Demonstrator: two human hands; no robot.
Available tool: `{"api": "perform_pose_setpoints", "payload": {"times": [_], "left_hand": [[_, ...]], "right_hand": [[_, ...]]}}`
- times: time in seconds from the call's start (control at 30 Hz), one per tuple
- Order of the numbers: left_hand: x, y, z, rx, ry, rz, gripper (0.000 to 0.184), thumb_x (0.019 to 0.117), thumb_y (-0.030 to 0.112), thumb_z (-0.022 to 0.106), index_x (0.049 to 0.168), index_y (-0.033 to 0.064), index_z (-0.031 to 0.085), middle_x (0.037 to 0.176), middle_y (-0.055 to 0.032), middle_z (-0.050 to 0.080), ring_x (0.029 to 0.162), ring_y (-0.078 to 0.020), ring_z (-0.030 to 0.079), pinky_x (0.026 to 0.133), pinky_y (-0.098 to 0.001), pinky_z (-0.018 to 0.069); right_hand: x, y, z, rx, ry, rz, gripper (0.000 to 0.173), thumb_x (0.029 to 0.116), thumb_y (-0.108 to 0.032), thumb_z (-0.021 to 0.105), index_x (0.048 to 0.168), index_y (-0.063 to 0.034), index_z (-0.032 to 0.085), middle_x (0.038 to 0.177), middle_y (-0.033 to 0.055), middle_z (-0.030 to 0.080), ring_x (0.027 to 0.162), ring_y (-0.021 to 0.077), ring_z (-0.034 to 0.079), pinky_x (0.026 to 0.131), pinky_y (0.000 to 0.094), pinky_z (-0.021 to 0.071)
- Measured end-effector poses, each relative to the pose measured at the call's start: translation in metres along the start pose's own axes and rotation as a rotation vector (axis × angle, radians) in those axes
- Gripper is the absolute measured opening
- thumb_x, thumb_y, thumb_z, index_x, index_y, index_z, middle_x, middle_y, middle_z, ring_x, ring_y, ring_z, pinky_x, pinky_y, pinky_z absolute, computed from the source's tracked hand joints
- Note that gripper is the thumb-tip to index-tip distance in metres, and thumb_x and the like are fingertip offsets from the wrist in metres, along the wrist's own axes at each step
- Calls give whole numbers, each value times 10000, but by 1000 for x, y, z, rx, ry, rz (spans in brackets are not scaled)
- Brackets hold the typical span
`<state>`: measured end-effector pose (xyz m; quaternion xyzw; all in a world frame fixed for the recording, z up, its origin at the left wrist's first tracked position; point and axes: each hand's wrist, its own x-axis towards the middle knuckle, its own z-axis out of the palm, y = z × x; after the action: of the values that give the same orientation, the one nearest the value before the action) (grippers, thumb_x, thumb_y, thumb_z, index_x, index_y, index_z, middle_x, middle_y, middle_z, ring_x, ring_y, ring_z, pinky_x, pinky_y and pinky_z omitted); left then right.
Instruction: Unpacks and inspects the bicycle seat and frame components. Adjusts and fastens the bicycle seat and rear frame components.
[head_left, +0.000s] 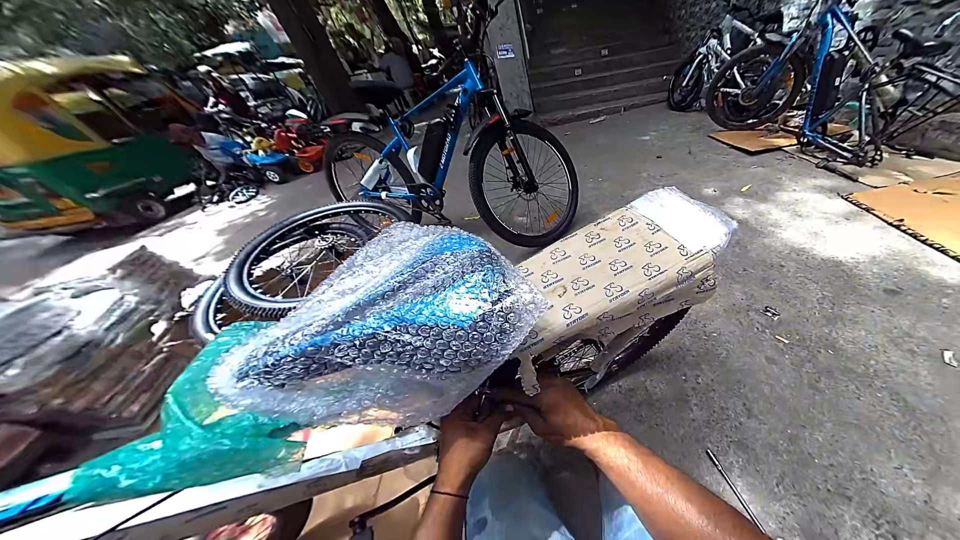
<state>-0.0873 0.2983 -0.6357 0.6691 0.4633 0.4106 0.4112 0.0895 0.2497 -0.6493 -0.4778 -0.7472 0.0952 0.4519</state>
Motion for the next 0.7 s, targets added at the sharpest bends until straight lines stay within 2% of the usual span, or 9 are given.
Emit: {"api": "perform_pose_setpoints", "payload": {"times": [0.07,0.17,0.23,0.3,0.33,0.43,0.53,0.6,0.7], "left_hand": [[-2,4,-1,25,11,-17,548,756,26,778,1290,52,659,749,10,711,615,-72,638,627,-283,563],[-2,6,-3,67,1,-19,559,749,-9,778,1291,74,666,828,-23,751,681,-110,689,663,-334,594],[-2,8,-4,75,-10,-22,566,749,-6,790,1293,86,665,831,-18,755,678,-103,694,656,-324,599],[-2,11,-3,77,-9,-37,584,752,-5,809,1309,86,659,761,-4,721,611,-87,638,605,-305,561],[-1,11,-3,73,-9,-36,596,752,0,816,1318,92,656,733,6,708,586,-79,616,585,-294,545],[-1,6,-5,27,-32,39,603,758,66,764,1346,76,632,705,25,690,555,-52,596,542,-251,521],[-4,7,-6,45,-47,88,550,812,130,611,1358,67,612,704,47,657,551,-31,560,525,-230,481],[-5,12,-3,71,-10,81,424,905,177,602,1315,73,639,683,52,636,531,-30,530,509,-229,457],[-4,15,2,61,50,68,314,974,210,624,1250,70,678,636,56,606,481,-27,480,465,-223,413]], "right_hand": [[4,-4,-1,-87,-1,-67,299,992,-191,607,1235,-299,745,1046,90,736,936,248,712,774,492,586],[6,-1,-3,-153,-62,-130,331,953,-154,647,1209,-337,748,1097,61,731,952,234,708,739,478,590],[6,-1,-6,-194,-72,-157,336,957,-157,652,1252,-299,729,1066,73,728,914,241,710,702,467,591],[5,-1,-8,-253,-80,-150,365,968,-187,647,1324,-252,693,990,91,713,852,254,703,662,458,580],[5,-1,-9,-269,-71,-145,351,964,-191,650,1307,-238,704,951,91,709,826,254,699,648,453,573],[4,-5,-8,-268,-38,-113,315,966,-174,644,1265,-216,731,941,89,718,835,248,705,664,447,579],[1,-9,-2,-245,-4,-54,321,962,-155,627,1260,-192,739,996,87,733,915,248,711,726,450,587],[2,-13,3,-245,-2,20,224,998,-200,610,1155,-138,756,1006,87,733,945,251,709,746,452,589],[7,-16,8,-267,11,69,245,986,-191,612,1181,-170,758,985,75,737,924,245,715,719,454,590]]}}
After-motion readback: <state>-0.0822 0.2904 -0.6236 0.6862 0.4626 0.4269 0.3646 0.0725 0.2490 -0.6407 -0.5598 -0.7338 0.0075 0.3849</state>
